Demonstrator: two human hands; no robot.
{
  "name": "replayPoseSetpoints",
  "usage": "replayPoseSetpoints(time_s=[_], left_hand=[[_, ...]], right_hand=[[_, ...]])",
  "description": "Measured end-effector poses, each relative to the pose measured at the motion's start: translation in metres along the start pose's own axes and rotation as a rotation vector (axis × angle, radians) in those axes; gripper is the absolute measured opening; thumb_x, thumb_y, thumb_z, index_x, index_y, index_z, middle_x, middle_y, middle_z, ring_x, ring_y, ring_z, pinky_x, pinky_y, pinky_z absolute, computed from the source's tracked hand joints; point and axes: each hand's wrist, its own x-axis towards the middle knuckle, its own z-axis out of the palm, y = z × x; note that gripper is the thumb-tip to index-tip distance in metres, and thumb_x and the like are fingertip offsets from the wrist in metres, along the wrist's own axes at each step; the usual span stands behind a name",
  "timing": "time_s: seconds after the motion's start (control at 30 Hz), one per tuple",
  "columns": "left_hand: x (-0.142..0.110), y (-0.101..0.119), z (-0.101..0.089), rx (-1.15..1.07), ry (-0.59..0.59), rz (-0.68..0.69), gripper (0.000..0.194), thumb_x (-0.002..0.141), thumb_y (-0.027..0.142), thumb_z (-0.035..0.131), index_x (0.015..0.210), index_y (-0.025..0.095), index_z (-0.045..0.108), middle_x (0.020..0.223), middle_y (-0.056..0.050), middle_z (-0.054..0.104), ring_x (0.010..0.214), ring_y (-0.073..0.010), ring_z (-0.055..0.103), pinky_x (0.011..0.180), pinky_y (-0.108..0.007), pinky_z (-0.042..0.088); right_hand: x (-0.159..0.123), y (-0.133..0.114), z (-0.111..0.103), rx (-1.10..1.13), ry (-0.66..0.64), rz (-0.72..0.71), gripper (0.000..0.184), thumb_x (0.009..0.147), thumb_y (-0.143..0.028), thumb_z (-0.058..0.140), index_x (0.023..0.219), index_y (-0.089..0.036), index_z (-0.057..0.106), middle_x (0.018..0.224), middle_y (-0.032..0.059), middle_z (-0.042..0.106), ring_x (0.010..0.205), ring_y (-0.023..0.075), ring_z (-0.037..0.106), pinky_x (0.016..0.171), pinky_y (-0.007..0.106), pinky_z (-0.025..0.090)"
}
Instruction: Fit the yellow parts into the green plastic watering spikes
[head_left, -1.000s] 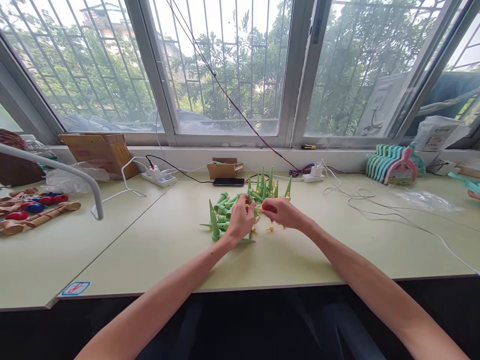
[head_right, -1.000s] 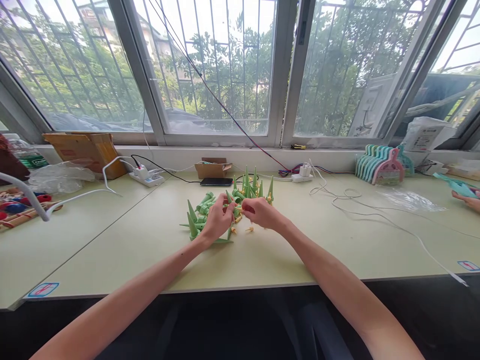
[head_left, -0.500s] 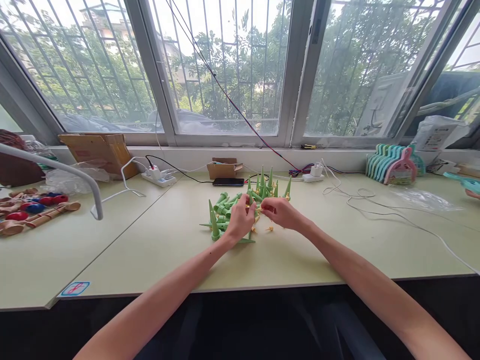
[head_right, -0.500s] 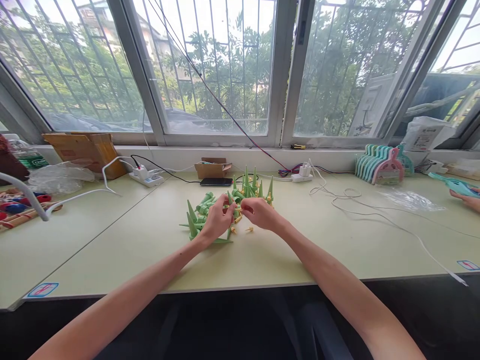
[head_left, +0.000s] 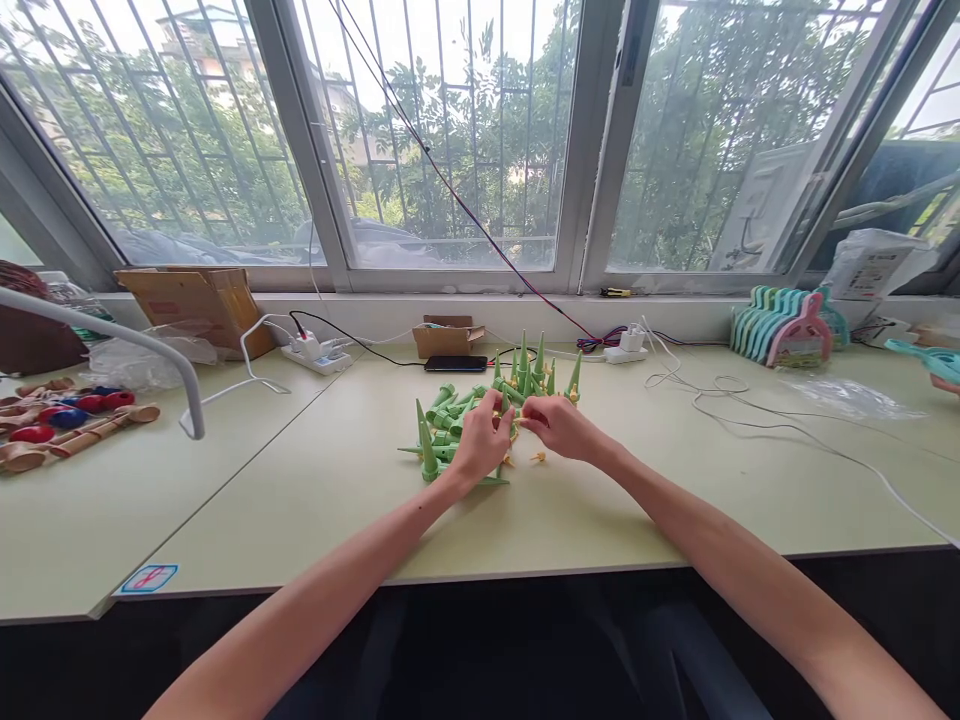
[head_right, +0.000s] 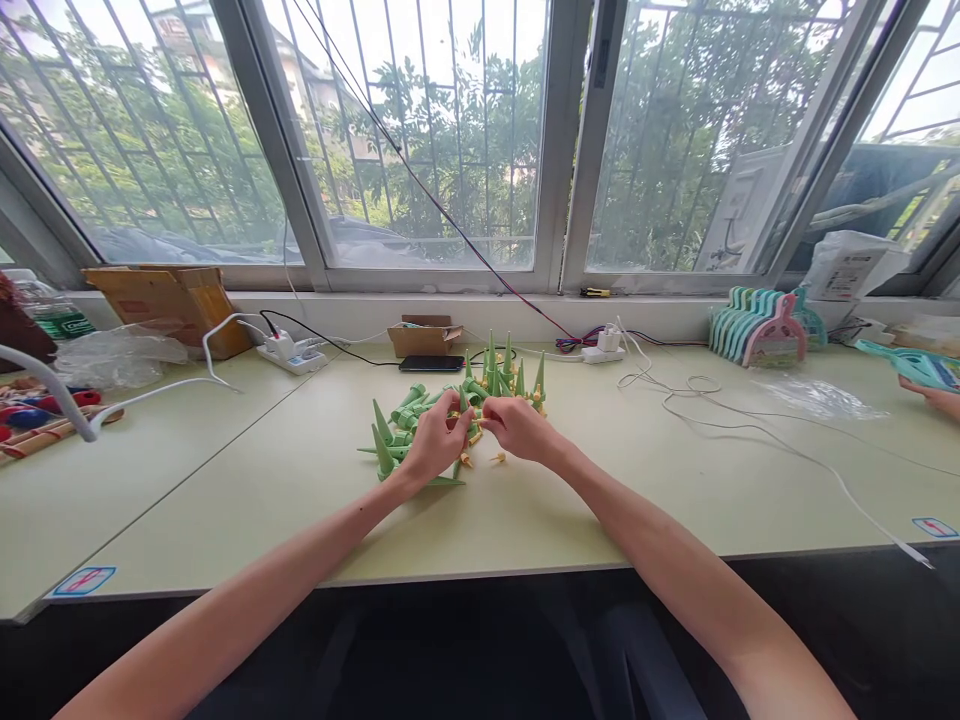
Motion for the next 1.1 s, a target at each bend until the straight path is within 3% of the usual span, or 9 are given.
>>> replayPoseSetpoints(time_s=[0.23, 0.53, 1.1], left_hand=[[-0.0006, -0.0011, -0.0003, 0.024, -0.055, 0.06, 0.012, 0.085, 0.03, 0.05, 0.084, 0.02, 0.044, 0.066, 0.004, 0.049, 0.046, -0.008, 0.046, 0.048, -0.022, 0.034], [-0.0018, -0.0008, -0.0016, 0.011, -0.069, 0.084, 0.009, 0.08, 0.022, 0.051, 0.088, 0.02, 0.048, 0.075, 0.002, 0.058, 0.047, -0.0075, 0.047, 0.048, -0.022, 0.035], [-0.0023, 0.0032, -0.0027, -0.05, -0.074, 0.068, 0.01, 0.082, 0.027, 0.052, 0.087, 0.02, 0.046, 0.078, 0.001, 0.055, 0.045, -0.006, 0.047, 0.046, -0.021, 0.036]], right_hand=[[-0.0008, 0.0023, 0.0003, -0.027, -0.016, 0.017, 0.017, 0.091, -0.025, 0.049, 0.075, -0.018, 0.05, 0.066, -0.0011, 0.053, 0.06, 0.011, 0.042, 0.06, 0.023, 0.032], [-0.0012, 0.0006, -0.0007, -0.029, -0.029, 0.03, 0.019, 0.093, -0.025, 0.045, 0.075, -0.018, 0.046, 0.07, 0.0007, 0.055, 0.062, 0.0119, 0.044, 0.061, 0.024, 0.033], [-0.0001, -0.0026, -0.0028, -0.073, -0.013, 0.058, 0.03, 0.098, -0.031, 0.036, 0.071, -0.02, 0.04, 0.061, -0.0017, 0.045, 0.055, 0.0114, 0.036, 0.056, 0.024, 0.028]])
